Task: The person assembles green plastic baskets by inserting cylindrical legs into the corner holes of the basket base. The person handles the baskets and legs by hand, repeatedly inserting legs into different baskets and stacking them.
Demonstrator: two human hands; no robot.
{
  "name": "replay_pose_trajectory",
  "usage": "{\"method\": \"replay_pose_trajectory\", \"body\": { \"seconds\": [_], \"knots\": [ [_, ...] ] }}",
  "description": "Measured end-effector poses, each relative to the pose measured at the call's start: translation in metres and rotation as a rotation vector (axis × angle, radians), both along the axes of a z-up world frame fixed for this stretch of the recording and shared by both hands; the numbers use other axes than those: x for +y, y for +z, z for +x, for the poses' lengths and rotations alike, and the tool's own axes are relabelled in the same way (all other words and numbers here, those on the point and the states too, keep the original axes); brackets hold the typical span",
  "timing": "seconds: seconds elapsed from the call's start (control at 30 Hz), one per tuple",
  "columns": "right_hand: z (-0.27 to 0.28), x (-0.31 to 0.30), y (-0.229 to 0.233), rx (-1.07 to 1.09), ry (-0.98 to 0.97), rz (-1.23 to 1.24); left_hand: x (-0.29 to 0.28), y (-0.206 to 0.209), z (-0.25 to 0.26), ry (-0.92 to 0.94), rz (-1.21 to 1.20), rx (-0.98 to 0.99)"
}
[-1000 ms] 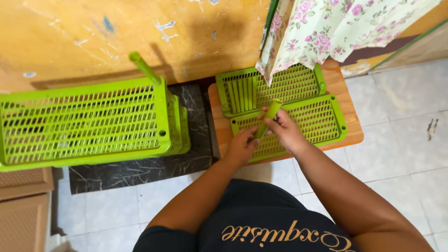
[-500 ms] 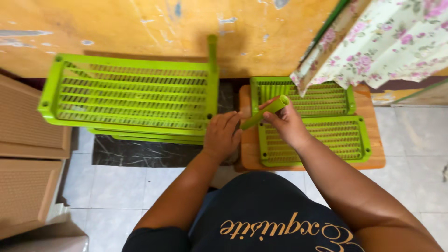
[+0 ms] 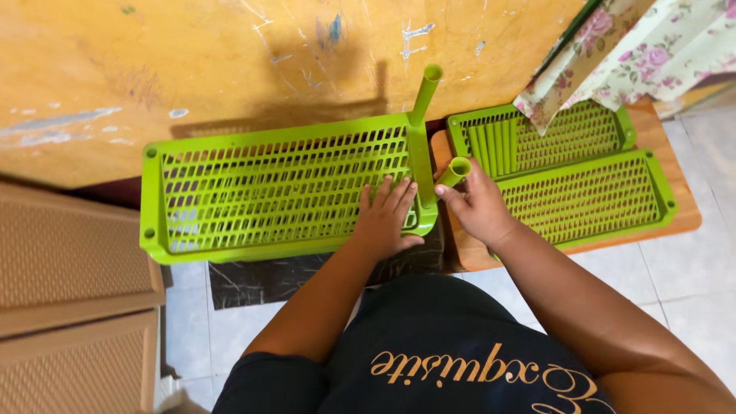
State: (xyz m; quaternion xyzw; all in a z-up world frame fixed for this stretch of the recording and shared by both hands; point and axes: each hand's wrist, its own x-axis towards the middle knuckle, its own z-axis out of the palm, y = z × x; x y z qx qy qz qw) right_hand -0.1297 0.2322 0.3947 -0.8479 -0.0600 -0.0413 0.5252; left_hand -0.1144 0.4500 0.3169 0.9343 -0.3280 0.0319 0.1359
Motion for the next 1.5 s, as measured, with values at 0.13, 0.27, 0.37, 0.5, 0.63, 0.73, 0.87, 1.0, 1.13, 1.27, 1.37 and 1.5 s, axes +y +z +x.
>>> {"method": "replay_pose_trajectory", "body": {
  "seconds": [0.13,0.27,0.37,0.5,0.63,0.73,0.87,1.0,1.13,1.27,1.37,1.5],
  "knots": [
    [0.0,0.012,0.006,-0.088,-0.068,-0.147,0.003,-0.003,0.009,-0.031,-0.043,0.048],
    [0.007,0.024,0.011,-0.113,-0.08,-0.166,0.001,-0.006,0.019,-0.05,-0.067,0.044],
    [0.014,0.032,0.011,-0.104,-0.11,-0.11,0.0,-0.01,0.026,-0.024,-0.077,0.003],
    [0.017,0.037,0.007,-0.042,-0.178,-0.154,0.002,-0.013,0.036,0.013,-0.081,0.111],
    [0.022,0.037,0.003,-0.091,-0.275,-0.238,0.003,-0.018,0.036,-0.007,-0.11,0.095],
    [0.024,0.036,0.002,-0.036,-0.363,-0.29,0.001,-0.023,0.034,0.01,-0.092,0.12],
    [0.026,0.032,0.002,0.001,-0.284,-0.24,-0.001,-0.018,0.039,0.021,-0.067,0.117],
    [0.039,0.016,0.016,0.033,-0.019,0.101,-0.001,0.009,0.043,-0.02,0.062,0.232],
    [0.055,0.007,0.026,0.103,0.106,0.381,0.005,0.031,0.075,-0.103,0.233,0.285],
    [0.063,0.009,0.006,0.135,0.133,0.284,-0.002,0.021,0.081,-0.148,0.215,0.29],
    [0.055,0.017,-0.017,0.201,0.043,0.515,-0.003,0.011,0.079,-0.141,0.222,0.29],
    [0.045,0.032,-0.034,-0.008,-0.144,0.477,0.001,0.008,0.076,-0.129,0.183,0.295]
  ]
}}
